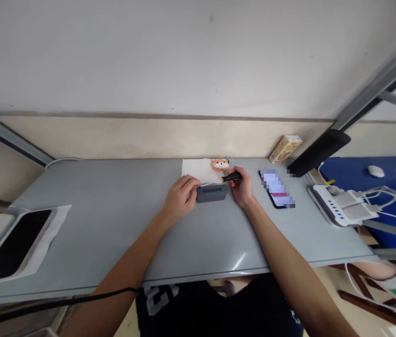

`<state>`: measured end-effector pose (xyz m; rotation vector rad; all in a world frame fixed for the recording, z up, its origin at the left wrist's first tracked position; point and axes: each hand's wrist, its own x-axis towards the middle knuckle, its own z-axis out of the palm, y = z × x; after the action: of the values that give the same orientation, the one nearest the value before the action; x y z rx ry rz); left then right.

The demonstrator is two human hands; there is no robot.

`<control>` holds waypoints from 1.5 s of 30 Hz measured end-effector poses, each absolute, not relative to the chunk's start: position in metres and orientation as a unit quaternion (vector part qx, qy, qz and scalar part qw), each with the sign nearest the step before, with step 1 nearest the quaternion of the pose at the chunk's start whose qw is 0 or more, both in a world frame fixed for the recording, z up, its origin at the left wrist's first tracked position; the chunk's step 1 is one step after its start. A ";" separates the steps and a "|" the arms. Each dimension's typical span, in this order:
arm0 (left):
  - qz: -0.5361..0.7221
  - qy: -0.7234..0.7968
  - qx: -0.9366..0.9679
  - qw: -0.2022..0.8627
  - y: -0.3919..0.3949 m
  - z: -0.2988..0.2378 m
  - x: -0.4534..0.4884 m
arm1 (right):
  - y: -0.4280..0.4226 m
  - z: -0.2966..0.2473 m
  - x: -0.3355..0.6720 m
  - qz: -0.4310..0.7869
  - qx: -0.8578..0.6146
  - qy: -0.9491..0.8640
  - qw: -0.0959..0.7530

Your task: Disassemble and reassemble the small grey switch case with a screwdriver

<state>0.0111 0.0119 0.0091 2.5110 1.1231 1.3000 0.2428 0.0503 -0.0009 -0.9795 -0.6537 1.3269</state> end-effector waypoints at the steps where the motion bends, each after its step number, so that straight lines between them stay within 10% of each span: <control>1: 0.423 0.365 0.829 0.031 0.012 0.009 0.011 | 0.051 -0.002 0.243 0.579 -0.426 -0.291 0.631; 17: 0.421 0.330 0.841 -0.080 0.017 0.006 0.010 | 0.050 0.000 0.243 0.546 -0.441 -0.324 0.635; 24: 0.423 0.344 0.828 -0.131 0.007 0.009 0.019 | 0.039 0.003 0.235 0.489 -0.478 -0.520 0.511; 45: 0.377 0.268 0.886 -0.041 -0.002 0.005 0.037 | 0.040 -0.001 0.237 0.525 -0.460 -0.553 0.455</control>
<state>0.0372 -0.0019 0.0049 2.8586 0.8638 1.2166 0.2365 0.0401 -0.0013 -1.1336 -1.3637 1.2961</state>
